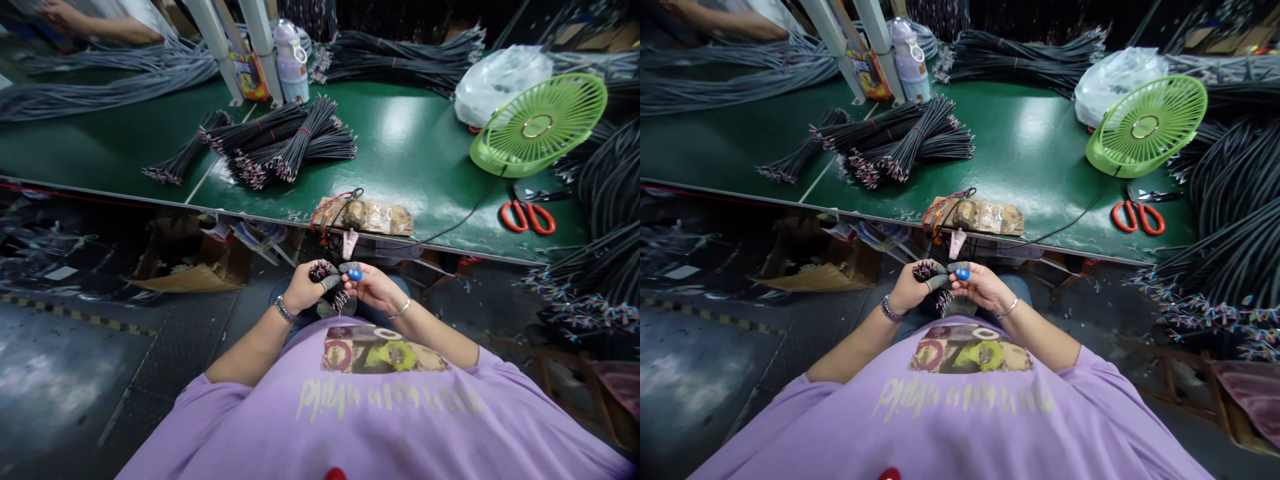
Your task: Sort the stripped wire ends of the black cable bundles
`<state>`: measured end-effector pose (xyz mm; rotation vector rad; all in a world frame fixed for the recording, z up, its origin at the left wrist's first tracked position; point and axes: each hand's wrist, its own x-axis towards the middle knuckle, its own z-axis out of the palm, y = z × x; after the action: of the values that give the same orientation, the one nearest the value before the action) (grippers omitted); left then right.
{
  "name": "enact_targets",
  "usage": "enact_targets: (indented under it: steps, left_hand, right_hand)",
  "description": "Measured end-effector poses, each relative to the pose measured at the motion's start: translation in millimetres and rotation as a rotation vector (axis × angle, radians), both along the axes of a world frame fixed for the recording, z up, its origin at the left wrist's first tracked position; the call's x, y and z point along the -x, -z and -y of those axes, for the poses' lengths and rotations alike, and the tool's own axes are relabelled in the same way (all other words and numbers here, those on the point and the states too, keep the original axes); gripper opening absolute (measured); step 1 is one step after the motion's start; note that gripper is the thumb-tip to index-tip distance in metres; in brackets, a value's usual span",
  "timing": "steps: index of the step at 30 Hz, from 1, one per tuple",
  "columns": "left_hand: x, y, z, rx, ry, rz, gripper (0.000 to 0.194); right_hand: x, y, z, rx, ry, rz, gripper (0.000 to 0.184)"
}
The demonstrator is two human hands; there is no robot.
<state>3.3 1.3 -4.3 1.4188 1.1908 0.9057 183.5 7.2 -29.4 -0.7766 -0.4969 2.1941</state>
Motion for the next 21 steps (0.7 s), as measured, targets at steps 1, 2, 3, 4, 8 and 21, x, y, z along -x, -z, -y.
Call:
enact_targets:
  steps: [1,2,3,4,8,21]
  left_hand:
    - [0.2,-0.1,0.0,0.002,0.000,0.000,0.018]
    - [0.3,-0.4,-0.1,0.004,-0.002,-0.001,0.017]
    - [0.5,-1.1,-0.3,0.005,-0.004,-0.003,0.017]
    - [0.6,-2.1,-0.7,0.006,-0.001,-0.004,0.017]
    - [1.9,-7.8,-2.9,0.026,0.111,0.017,0.017]
    - [7.8,-18.7,-12.5,0.091,0.080,0.221,0.019]
  right_hand:
    - [-0.2,-0.7,-0.5,-0.021,0.003,0.036,0.028]
    - [-0.6,-1.6,-1.3,-0.045,0.004,0.078,0.028]
    - [-1.3,-2.7,-2.3,-0.072,0.000,0.121,0.027]
    - [-2.0,-3.9,-3.5,-0.103,-0.009,0.161,0.026]
    - [-3.9,-7.9,-7.3,-0.215,-0.099,0.224,0.018]
    - [5.8,-7.5,-26.0,-0.071,0.126,0.200,0.040]
